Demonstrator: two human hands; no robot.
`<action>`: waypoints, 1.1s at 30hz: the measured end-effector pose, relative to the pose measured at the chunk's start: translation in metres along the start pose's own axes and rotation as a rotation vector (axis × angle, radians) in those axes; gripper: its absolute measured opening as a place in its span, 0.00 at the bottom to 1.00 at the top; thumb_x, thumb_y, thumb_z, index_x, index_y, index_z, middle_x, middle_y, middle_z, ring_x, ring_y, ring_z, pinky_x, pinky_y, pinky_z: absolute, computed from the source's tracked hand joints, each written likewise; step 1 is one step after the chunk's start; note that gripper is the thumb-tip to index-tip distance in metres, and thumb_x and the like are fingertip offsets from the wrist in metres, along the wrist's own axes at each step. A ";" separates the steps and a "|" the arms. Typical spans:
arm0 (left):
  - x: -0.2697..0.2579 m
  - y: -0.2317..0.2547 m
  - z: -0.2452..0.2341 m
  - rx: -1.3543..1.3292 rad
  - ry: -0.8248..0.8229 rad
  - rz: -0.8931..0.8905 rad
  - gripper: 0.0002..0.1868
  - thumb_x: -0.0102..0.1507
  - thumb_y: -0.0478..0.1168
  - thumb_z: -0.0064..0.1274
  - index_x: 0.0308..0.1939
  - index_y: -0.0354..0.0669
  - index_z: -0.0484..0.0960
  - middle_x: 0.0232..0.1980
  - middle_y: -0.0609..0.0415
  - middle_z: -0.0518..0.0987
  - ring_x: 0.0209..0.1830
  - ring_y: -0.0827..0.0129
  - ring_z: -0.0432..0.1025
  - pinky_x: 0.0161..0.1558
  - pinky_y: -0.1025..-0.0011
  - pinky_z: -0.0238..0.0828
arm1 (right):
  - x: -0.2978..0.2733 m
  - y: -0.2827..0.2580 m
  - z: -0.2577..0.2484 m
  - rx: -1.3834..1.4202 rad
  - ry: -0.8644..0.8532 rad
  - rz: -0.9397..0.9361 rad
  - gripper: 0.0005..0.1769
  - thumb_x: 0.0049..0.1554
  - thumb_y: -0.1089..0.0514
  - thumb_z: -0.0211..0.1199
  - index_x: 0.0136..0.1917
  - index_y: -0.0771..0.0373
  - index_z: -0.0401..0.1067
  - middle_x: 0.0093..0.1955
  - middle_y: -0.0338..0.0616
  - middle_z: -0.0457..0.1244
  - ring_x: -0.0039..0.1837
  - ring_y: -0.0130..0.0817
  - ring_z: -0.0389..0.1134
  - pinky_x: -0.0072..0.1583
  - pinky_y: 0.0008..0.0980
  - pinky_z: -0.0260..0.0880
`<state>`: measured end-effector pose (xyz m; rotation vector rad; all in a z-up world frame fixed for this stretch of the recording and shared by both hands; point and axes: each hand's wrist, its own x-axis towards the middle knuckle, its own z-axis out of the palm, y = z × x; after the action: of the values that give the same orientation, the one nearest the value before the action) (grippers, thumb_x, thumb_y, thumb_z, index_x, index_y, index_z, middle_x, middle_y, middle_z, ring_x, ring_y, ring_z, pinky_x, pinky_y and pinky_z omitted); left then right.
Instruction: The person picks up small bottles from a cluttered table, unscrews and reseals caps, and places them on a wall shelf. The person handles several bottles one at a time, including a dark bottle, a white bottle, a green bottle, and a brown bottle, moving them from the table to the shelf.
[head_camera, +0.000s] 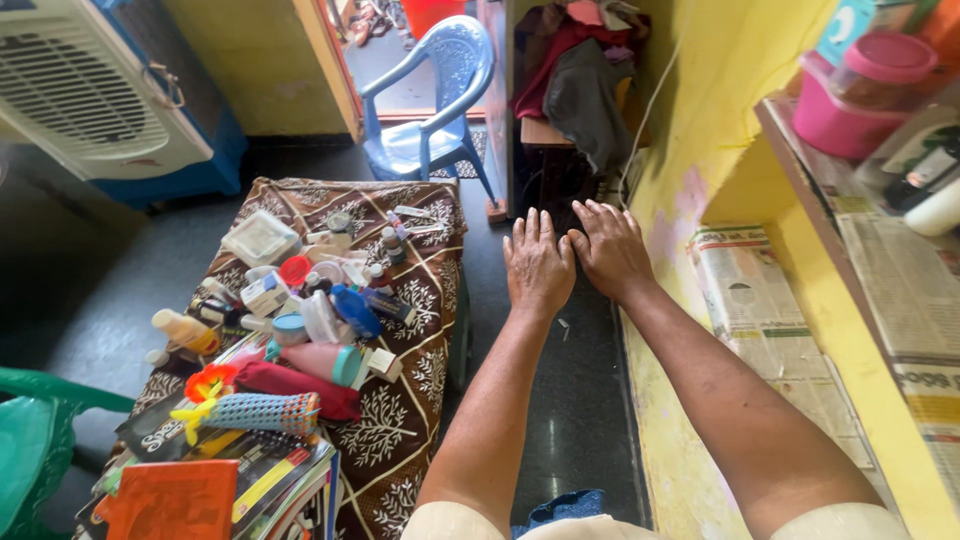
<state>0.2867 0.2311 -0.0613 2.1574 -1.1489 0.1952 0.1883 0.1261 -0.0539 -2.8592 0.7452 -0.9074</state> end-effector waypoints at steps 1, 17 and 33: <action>0.000 -0.009 -0.003 0.011 0.012 -0.008 0.32 0.70 0.50 0.39 0.74 0.35 0.65 0.78 0.41 0.61 0.80 0.48 0.52 0.76 0.46 0.43 | 0.003 -0.008 0.005 0.012 -0.012 -0.002 0.30 0.67 0.42 0.49 0.76 0.59 0.63 0.75 0.53 0.59 0.77 0.50 0.55 0.76 0.56 0.48; 0.003 -0.147 -0.064 0.151 -0.005 -0.206 0.34 0.70 0.52 0.35 0.76 0.35 0.59 0.78 0.41 0.60 0.80 0.49 0.50 0.77 0.47 0.40 | 0.053 -0.127 0.071 0.030 -0.094 -0.162 0.31 0.65 0.42 0.53 0.76 0.58 0.63 0.75 0.50 0.59 0.77 0.49 0.56 0.76 0.59 0.49; -0.023 -0.258 -0.108 0.166 0.077 -0.311 0.34 0.69 0.51 0.39 0.74 0.34 0.64 0.77 0.40 0.62 0.78 0.47 0.54 0.75 0.47 0.43 | 0.072 -0.229 0.127 0.010 -0.247 -0.244 0.30 0.66 0.41 0.50 0.77 0.54 0.61 0.76 0.49 0.57 0.78 0.47 0.54 0.76 0.61 0.44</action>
<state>0.4935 0.4132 -0.1160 2.4185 -0.7642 0.2388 0.4090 0.2829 -0.0774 -3.0211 0.3728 -0.5568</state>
